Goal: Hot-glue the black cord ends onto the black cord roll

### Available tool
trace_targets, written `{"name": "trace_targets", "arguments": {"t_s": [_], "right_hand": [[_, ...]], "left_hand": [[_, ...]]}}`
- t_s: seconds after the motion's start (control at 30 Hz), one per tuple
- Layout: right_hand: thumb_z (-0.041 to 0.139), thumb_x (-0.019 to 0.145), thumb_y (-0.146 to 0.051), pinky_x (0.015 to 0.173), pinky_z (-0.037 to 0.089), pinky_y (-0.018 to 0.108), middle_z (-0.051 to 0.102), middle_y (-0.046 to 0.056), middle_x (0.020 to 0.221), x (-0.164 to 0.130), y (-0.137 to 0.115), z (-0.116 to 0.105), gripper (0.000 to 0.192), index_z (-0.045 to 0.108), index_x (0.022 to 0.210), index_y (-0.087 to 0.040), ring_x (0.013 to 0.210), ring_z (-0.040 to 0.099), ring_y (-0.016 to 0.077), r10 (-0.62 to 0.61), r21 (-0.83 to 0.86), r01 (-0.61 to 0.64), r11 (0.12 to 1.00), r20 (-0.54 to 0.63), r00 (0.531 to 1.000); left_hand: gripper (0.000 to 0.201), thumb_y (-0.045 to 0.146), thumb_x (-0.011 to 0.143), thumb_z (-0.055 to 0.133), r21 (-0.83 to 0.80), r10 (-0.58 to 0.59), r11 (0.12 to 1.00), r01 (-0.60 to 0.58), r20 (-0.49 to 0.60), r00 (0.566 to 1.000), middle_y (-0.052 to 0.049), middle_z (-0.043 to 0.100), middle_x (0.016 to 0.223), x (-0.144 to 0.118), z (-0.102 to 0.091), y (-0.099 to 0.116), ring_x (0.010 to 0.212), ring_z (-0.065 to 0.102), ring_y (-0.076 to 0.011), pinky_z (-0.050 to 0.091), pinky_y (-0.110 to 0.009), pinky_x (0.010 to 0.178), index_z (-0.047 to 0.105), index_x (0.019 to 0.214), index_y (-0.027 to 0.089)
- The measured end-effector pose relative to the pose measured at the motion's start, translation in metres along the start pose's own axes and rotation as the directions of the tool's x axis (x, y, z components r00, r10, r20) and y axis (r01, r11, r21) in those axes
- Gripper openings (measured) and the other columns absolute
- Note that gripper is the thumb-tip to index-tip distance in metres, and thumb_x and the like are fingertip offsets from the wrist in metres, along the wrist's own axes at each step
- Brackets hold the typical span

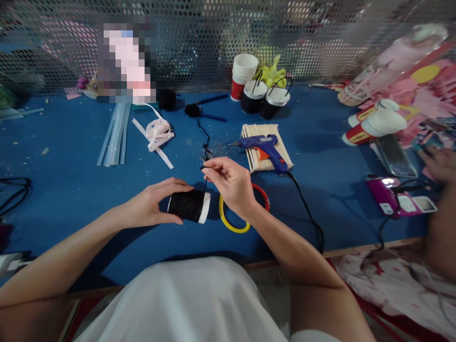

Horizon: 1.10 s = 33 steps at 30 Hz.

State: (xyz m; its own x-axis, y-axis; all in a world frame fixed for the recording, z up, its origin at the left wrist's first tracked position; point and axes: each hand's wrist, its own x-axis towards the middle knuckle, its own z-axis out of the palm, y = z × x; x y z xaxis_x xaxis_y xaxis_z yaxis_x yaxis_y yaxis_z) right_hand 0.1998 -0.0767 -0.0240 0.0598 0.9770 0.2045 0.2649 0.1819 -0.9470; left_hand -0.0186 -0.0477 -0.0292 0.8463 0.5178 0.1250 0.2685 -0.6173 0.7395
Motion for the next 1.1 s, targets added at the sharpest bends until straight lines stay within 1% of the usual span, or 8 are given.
{"name": "trace_targets", "arguments": {"t_s": [0.17,0.3,0.47,0.63,0.77,0.9,1.0,1.1], "right_hand": [[0.062,0.078,-0.029,0.063,0.055,0.028,0.064,0.001,0.071,0.001,0.011,0.004,0.014,0.061,0.087,-0.019,0.065,0.064,0.0131,0.045,0.031,-0.046,0.998,0.024,0.999],[0.063,0.077,-0.030,0.065,0.054,0.028,0.064,0.001,0.072,0.001,0.018,0.005,0.017,0.061,0.088,-0.018,0.066,0.064,0.0132,0.097,0.064,-0.102,0.993,0.070,0.993],[0.063,0.077,-0.032,0.066,0.054,0.029,0.065,0.002,0.074,0.000,0.020,0.004,0.018,0.061,0.089,-0.018,0.068,0.065,0.0141,0.106,0.080,-0.114,0.990,0.095,0.990],[0.062,0.078,-0.035,0.072,0.053,0.033,0.066,0.004,0.079,0.000,0.020,0.002,0.020,0.063,0.089,-0.019,0.075,0.065,0.0165,0.106,0.019,-0.109,0.994,0.132,0.986],[0.063,0.077,-0.035,0.070,0.053,0.033,0.067,0.004,0.079,0.000,0.020,0.000,0.019,0.064,0.088,-0.020,0.074,0.064,0.0166,0.103,-0.008,-0.102,0.995,0.136,0.985],[0.063,0.076,-0.034,0.068,0.052,0.032,0.067,0.003,0.077,0.001,0.019,0.000,0.018,0.064,0.087,-0.020,0.072,0.063,0.0162,0.107,-0.016,-0.106,0.994,0.138,0.985],[0.063,0.076,-0.034,0.068,0.051,0.032,0.067,0.004,0.077,0.002,0.019,0.000,0.019,0.064,0.087,-0.019,0.071,0.063,0.0162,0.125,-0.021,-0.123,0.992,0.151,0.981],[0.063,0.076,-0.034,0.068,0.052,0.032,0.067,0.004,0.077,0.004,0.019,-0.002,0.018,0.063,0.087,-0.019,0.071,0.064,0.0162,0.151,-0.026,-0.149,0.989,0.190,0.970]], "left_hand": [[0.064,0.042,0.072,0.069,0.011,0.033,0.999,-0.033,-0.032,0.999,-0.015,0.052,0.122,-0.001,0.003,0.000,0.115,0.051,-0.0260,0.045,-0.042,0.096,0.044,0.127,0.019],[0.062,0.038,0.073,0.069,0.042,0.083,0.996,-0.079,-0.088,0.993,-0.014,0.052,0.122,-0.002,0.004,0.002,0.115,0.051,-0.0245,0.045,-0.042,0.097,0.044,0.126,0.019],[0.059,0.034,0.074,0.069,0.093,0.142,0.987,-0.130,-0.140,0.980,-0.014,0.053,0.121,0.001,0.003,0.004,0.114,0.051,-0.0239,0.046,-0.042,0.096,0.045,0.125,0.018],[0.056,0.035,0.077,0.066,0.165,0.182,0.974,-0.157,-0.146,0.972,-0.014,0.053,0.121,0.001,0.004,0.003,0.114,0.052,-0.0244,0.048,-0.042,0.094,0.044,0.125,0.019],[0.054,0.035,0.079,0.063,0.221,0.212,0.959,-0.177,-0.143,0.967,-0.014,0.053,0.121,0.001,0.006,0.001,0.113,0.052,-0.0238,0.048,-0.042,0.093,0.043,0.126,0.019],[0.052,0.032,0.080,0.063,0.280,0.262,0.936,-0.216,-0.138,0.955,-0.015,0.052,0.121,0.000,0.007,-0.001,0.112,0.051,-0.0232,0.048,-0.041,0.093,0.044,0.126,0.016],[0.052,0.031,0.080,0.063,0.289,0.279,0.929,-0.229,-0.142,0.950,-0.015,0.053,0.121,0.001,0.008,-0.002,0.111,0.051,-0.0233,0.048,-0.041,0.093,0.044,0.125,0.015],[0.052,0.033,0.080,0.063,0.269,0.264,0.938,-0.218,-0.151,0.953,-0.015,0.053,0.121,0.001,0.009,-0.002,0.111,0.052,-0.0233,0.048,-0.041,0.092,0.044,0.125,0.016]]}}
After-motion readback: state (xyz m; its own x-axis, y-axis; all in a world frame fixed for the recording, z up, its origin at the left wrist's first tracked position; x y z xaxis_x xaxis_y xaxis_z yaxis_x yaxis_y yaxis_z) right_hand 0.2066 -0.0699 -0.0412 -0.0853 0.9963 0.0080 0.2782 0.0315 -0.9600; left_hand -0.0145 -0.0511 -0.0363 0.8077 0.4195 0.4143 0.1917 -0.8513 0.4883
